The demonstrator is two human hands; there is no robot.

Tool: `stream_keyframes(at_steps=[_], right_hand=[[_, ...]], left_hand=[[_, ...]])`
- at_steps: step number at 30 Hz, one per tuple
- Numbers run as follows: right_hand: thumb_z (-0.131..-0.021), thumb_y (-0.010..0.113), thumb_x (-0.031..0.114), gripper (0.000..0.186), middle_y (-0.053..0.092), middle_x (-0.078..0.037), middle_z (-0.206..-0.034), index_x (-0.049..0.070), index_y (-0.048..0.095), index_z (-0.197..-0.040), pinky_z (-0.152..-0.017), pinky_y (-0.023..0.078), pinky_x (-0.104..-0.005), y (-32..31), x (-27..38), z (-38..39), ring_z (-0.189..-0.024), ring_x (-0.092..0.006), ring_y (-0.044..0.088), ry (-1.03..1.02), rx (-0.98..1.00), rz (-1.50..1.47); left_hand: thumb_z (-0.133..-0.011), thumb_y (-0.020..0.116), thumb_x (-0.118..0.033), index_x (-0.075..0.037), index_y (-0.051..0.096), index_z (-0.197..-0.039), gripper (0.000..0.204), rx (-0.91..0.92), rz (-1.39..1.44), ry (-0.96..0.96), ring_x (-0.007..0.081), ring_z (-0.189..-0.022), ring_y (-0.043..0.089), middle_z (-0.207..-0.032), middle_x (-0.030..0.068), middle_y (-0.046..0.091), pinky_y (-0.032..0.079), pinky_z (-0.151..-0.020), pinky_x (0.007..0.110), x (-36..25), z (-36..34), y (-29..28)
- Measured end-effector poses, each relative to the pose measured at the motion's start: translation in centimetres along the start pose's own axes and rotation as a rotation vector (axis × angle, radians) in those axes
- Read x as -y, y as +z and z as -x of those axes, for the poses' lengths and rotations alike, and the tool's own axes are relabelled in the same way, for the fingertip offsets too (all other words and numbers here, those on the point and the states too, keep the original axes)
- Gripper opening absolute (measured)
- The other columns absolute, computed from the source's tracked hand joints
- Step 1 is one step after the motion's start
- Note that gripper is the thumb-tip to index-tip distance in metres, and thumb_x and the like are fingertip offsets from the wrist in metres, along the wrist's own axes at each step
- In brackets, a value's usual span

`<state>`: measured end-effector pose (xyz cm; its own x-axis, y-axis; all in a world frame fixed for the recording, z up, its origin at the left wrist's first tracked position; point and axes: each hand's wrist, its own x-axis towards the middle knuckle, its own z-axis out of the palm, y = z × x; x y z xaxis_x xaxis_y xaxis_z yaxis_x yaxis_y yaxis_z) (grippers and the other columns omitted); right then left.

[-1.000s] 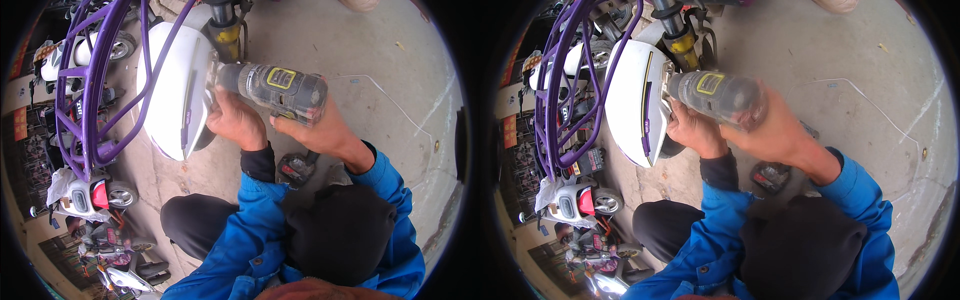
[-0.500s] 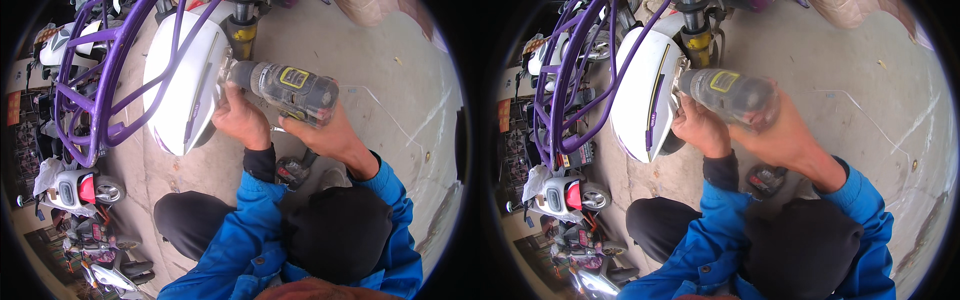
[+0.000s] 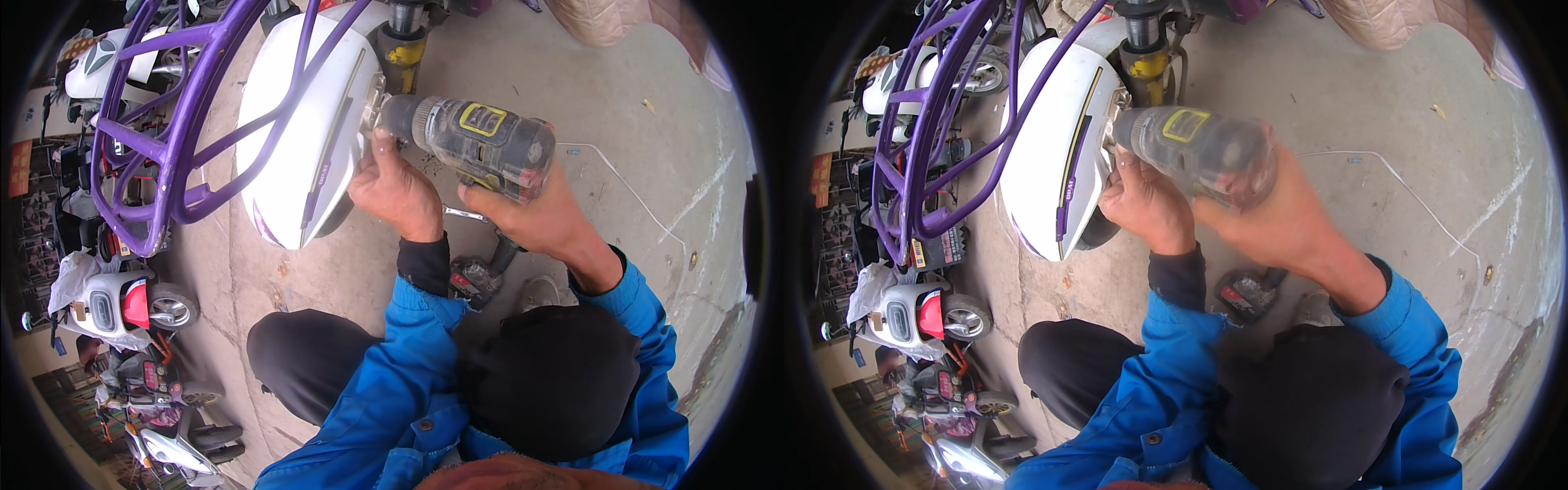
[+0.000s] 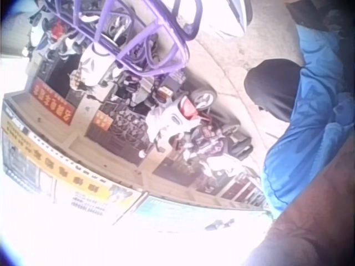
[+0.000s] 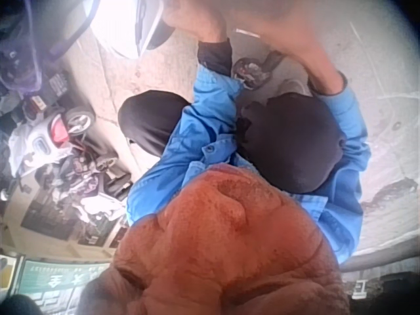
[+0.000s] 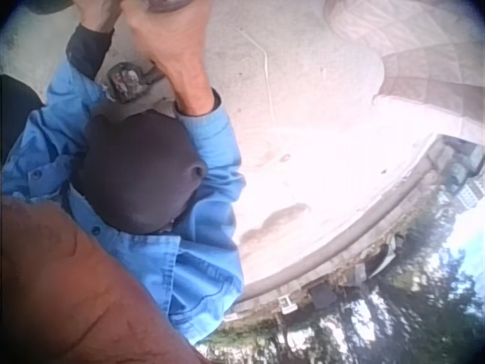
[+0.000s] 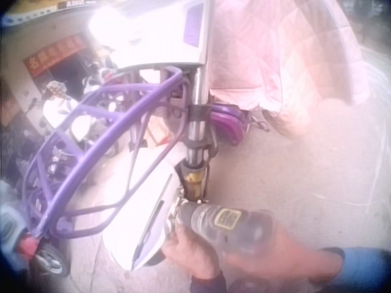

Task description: The person uses a cordless impact driver and a screwdriver to remove and reinstall screws on the front fairing of a white scooter. They briefly stand and walk to retrieve a screwdriver before returning to continue the repair.

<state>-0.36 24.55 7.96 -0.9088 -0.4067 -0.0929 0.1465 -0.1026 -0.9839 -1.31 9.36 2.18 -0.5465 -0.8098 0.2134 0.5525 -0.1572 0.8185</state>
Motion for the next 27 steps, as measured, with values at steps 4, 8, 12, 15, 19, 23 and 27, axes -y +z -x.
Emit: stream_keyframes(at_steps=[4,8,12,15,19,23,27], right_hand=[[-0.079,0.08,0.004,0.055,0.07,-0.01,-0.115,-0.004,0.054,-0.127,-0.096,0.051,-0.0315,0.2,0.8,0.0,-0.107,-0.0153,0.064,0.005,0.001,-0.022],[-0.079,0.08,0.003,0.048,0.071,-0.01,-0.111,-0.004,0.059,-0.122,-0.093,0.052,-0.0321,0.5,2.6,0.2,-0.104,-0.0154,0.065,0.023,-0.011,0.036],[-0.079,0.078,0.004,0.044,0.072,-0.009,-0.109,-0.003,0.061,-0.119,-0.091,0.053,-0.032,0.5,3.2,0.3,-0.101,-0.0151,0.065,0.018,-0.022,0.107],[-0.079,0.077,0.003,0.043,0.072,-0.009,-0.108,-0.003,0.061,-0.119,-0.09,0.053,-0.0318,0.5,3.4,0.3,-0.099,-0.0146,0.065,0.0,-0.026,0.135],[-0.079,0.076,0.004,0.04,0.073,-0.009,-0.104,-0.003,0.062,-0.117,-0.086,0.053,-0.032,1.0,3.3,0.4,-0.094,-0.0145,0.064,-0.06,-0.077,0.173],[-0.08,0.074,0.007,0.034,0.073,-0.01,-0.095,-0.002,0.065,-0.112,-0.079,0.054,-0.0332,0.8,3.2,-0.2,-0.086,-0.0157,0.065,-0.134,-0.025,0.244],[-0.08,0.073,0.009,0.032,0.072,-0.01,-0.087,-0.003,0.066,-0.109,-0.074,0.054,-0.0346,0.8,2.8,-0.6,-0.079,-0.0184,0.065,-0.175,-0.025,0.315]], left_hand=[[-0.1,0.071,-0.005,0.019,0.071,-0.102,0.024,-0.007,0.004,-0.013,0.0155,-0.087,0.069,-0.098,0.016,0.076,0.053,-0.078,0.027,-0.2,-0.1,0.1],[-0.099,0.074,-0.008,0.02,0.071,-0.095,0.028,0.0,-0.012,-0.005,0.0153,-0.086,0.067,-0.098,0.0179,0.076,0.052,-0.076,0.027,-0.2,-0.1,-0.1],[-0.098,0.076,-0.01,0.021,0.07,-0.094,0.032,-0.012,-0.048,0.012,0.0156,-0.085,0.066,-0.1,0.0203,0.076,0.052,-0.076,0.028,0.1,-0.1,-0.3],[-0.098,0.076,-0.009,0.021,0.071,-0.095,0.031,-0.022,-0.074,-0.026,0.0161,-0.086,0.067,-0.103,0.0207,0.077,0.052,-0.078,0.028,0.1,0.0,-0.6],[-0.102,0.07,-0.007,0.017,0.07,-0.111,0.025,0.018,-0.131,-0.047,0.0175,-0.094,0.071,-0.106,0.0167,0.076,0.057,-0.087,0.03,0.2,-0.2,-1.2],[-0.102,0.07,-0.007,0.018,0.07,-0.112,0.027,0.008,-0.13,-0.023,0.0176,-0.095,0.071,-0.108,0.0173,0.076,0.056,-0.086,0.029,-0.2,-0.3,-0.5],[-0.102,0.069,-0.006,0.018,0.07,-0.112,0.027,0.005,-0.194,-0.023,0.0174,-0.095,0.071,-0.11,0.018,0.076,0.055,-0.084,0.029,-0.2,-0.3,-0.8]])
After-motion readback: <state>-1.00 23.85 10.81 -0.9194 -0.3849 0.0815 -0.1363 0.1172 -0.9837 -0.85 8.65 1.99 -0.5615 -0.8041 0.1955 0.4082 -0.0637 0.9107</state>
